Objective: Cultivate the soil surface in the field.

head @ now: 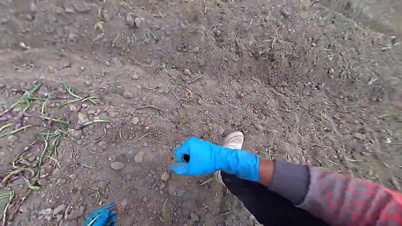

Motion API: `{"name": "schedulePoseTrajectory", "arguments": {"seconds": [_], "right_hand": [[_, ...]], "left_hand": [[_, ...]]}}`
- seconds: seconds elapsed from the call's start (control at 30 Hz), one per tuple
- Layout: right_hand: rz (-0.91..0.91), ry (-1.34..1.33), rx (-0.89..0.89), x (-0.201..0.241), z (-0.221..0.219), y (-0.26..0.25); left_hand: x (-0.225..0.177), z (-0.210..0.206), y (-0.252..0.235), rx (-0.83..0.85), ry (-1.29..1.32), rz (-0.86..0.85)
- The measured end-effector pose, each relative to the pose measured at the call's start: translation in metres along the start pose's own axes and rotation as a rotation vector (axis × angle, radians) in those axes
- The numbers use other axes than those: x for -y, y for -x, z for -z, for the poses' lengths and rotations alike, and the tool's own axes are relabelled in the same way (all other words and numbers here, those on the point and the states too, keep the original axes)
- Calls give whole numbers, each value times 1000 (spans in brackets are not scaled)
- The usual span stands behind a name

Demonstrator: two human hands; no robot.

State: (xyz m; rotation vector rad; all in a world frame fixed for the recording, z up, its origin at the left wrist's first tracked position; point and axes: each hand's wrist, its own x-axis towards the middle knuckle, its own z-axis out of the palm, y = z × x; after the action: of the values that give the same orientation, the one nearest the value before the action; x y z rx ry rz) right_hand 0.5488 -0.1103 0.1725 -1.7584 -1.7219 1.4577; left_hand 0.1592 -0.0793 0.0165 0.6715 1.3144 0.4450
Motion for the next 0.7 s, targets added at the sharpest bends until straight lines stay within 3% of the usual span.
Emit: {"name": "schedulePoseTrajectory", "arguments": {"seconds": [0.07,0.13,0.3,0.4,0.53,0.6,0.67,0.7], "right_hand": [[-76,-57,-120,-9,42,36],[-55,-151,-352,-40,69,72],[63,-445,-1049,-145,92,144],[78,-546,-1344,-208,106,163],[117,-593,-1541,-280,133,162],[93,-614,-1595,-293,150,164],[-83,-671,-1623,-277,171,166],[-289,-754,-1651,-258,189,160]], "left_hand": [[-11,-75,-4,154,-55,-63],[-21,-153,-16,282,-143,-148],[-49,-350,-67,527,-434,-362],[-54,-454,-110,631,-646,-408],[-42,-558,-170,743,-927,-422],[-36,-599,-196,786,-1053,-421],[-33,-630,-212,820,-1150,-396],[-32,-641,-217,839,-1173,-382]]}}
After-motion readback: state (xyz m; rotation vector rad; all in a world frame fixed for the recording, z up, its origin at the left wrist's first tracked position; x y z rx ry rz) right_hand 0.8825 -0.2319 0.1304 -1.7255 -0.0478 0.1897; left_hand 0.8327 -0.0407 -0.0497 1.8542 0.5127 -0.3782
